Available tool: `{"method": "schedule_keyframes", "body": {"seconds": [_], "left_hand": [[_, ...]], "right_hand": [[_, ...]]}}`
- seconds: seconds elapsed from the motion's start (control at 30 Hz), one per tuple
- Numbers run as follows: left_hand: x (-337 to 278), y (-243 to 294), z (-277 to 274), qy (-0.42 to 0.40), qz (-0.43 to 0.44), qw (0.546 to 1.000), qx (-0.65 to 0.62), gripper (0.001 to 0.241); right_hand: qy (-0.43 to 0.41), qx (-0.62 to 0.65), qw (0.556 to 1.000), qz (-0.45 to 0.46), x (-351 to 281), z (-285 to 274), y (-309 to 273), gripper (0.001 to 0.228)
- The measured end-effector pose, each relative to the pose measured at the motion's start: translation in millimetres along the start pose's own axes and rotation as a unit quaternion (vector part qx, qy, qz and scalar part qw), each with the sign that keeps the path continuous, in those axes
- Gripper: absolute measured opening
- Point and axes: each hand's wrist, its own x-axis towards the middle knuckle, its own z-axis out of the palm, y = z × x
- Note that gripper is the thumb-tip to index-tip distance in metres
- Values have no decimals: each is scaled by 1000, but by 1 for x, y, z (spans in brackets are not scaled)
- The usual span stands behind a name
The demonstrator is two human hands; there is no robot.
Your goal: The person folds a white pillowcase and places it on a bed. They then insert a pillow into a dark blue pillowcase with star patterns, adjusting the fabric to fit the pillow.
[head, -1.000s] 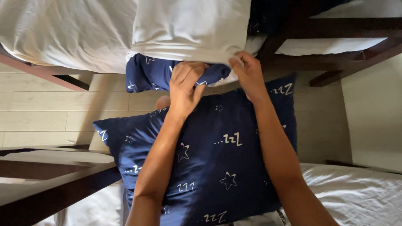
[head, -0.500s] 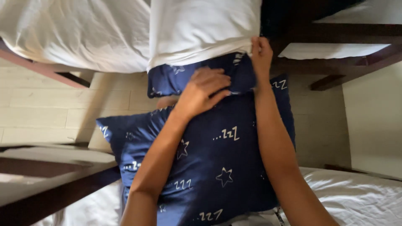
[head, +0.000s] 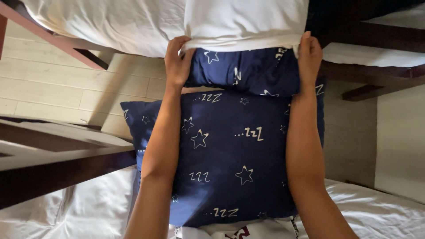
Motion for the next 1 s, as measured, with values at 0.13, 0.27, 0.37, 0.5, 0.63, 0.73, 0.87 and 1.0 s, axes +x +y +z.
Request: {"method": "schedule_keyframes", "body": {"seconds": [0.13, 0.27, 0.37, 0.5, 0.63, 0.73, 0.87, 1.0], "left_hand": [[6, -11, 3, 26, 23, 999, 9, 11], [4, 4, 9, 6, -24, 999, -37, 15], [3, 18, 8, -21, -13, 992, -124, 22], [2, -1, 0, -34, -96, 974, -200, 23], [1, -9, -1, -43, -98, 907, -406, 17], [0, 0, -6, -38, -49, 957, -283, 15], [-1, -34, -16, -8, -72, 954, -290, 20], [-1, -57, -20, -36, -210, 892, -399, 43]], "right_hand": [[-1, -2, 1000, 2, -8, -3, -33, 40], [-14, -64, 996, -63, -25, -4, -73, 22], [-39, -94, 990, -102, -34, 0, -91, 21], [-85, -89, 986, -108, -39, 1, -97, 27], [-60, -81, 993, -63, -41, 4, -101, 22], [-28, -176, 977, -116, -45, 9, -105, 18], [-61, -172, 979, -95, -41, 5, -81, 22], [-44, -64, 996, 36, -39, 6, -61, 44]]}}
